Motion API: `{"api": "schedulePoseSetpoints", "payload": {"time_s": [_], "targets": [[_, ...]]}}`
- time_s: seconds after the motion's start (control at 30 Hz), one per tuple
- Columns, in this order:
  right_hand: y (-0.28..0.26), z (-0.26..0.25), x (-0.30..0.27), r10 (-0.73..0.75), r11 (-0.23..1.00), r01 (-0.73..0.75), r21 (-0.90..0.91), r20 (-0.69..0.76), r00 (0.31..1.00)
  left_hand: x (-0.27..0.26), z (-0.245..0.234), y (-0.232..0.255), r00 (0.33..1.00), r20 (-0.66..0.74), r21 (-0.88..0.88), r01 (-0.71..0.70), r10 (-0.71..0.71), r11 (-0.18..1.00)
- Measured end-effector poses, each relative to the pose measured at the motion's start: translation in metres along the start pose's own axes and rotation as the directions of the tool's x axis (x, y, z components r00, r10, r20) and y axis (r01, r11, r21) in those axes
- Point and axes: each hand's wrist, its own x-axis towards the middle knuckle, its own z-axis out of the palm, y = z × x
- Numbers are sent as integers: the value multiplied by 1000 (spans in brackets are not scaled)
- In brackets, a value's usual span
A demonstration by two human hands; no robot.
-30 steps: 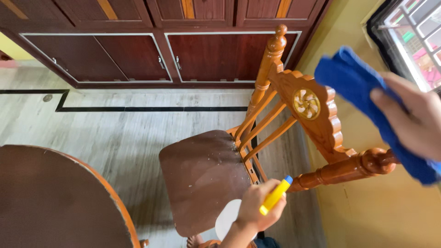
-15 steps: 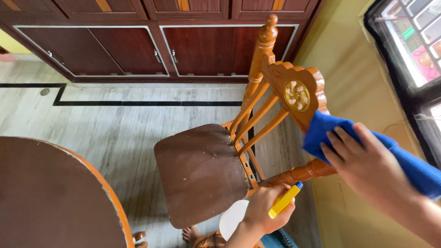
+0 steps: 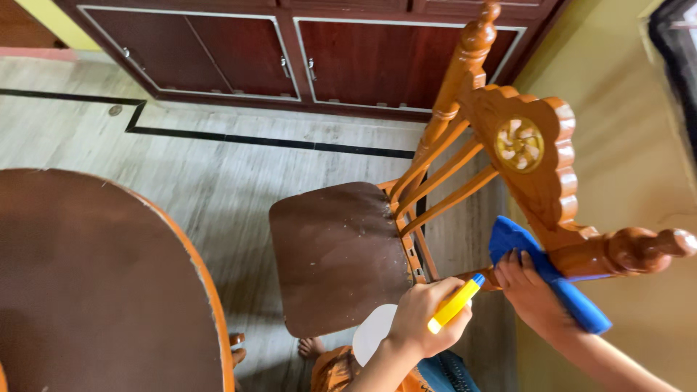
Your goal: The person sprays a cleaning solution from a yellow spray bottle and wipes a wooden chair with a blue cloth. They then move to a wooden cabinet and continue spraying and wiping the surface.
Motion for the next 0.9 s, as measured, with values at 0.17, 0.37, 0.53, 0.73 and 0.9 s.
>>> {"api": "schedulePoseSetpoints", "payload": {"time_s": [0.17, 0.37, 0.53, 0.73, 0.9], "targets": [[-62, 47, 29, -26, 999, 26, 19, 12, 1000, -4, -7, -1, 1000, -22, 24, 7, -7, 1000], [-96, 69, 60, -6, 987, -8, 162, 89, 996, -14, -15, 2, 1000, -19, 6, 23, -23, 1000], [-50, 33, 42, 10, 976, -28, 216, 84, 996, -17, -26, 0, 998, -17, 7, 56, -56, 998], [37, -84, -6, -82, 955, 2, 295, 256, 963, -13, -41, -1, 997, -18, -20, 69, -69, 997], [105, -129, -33, 118, 979, -139, 150, 140, 983, 0, -48, -2, 998, -61, -6, 29, -29, 1000]]}}
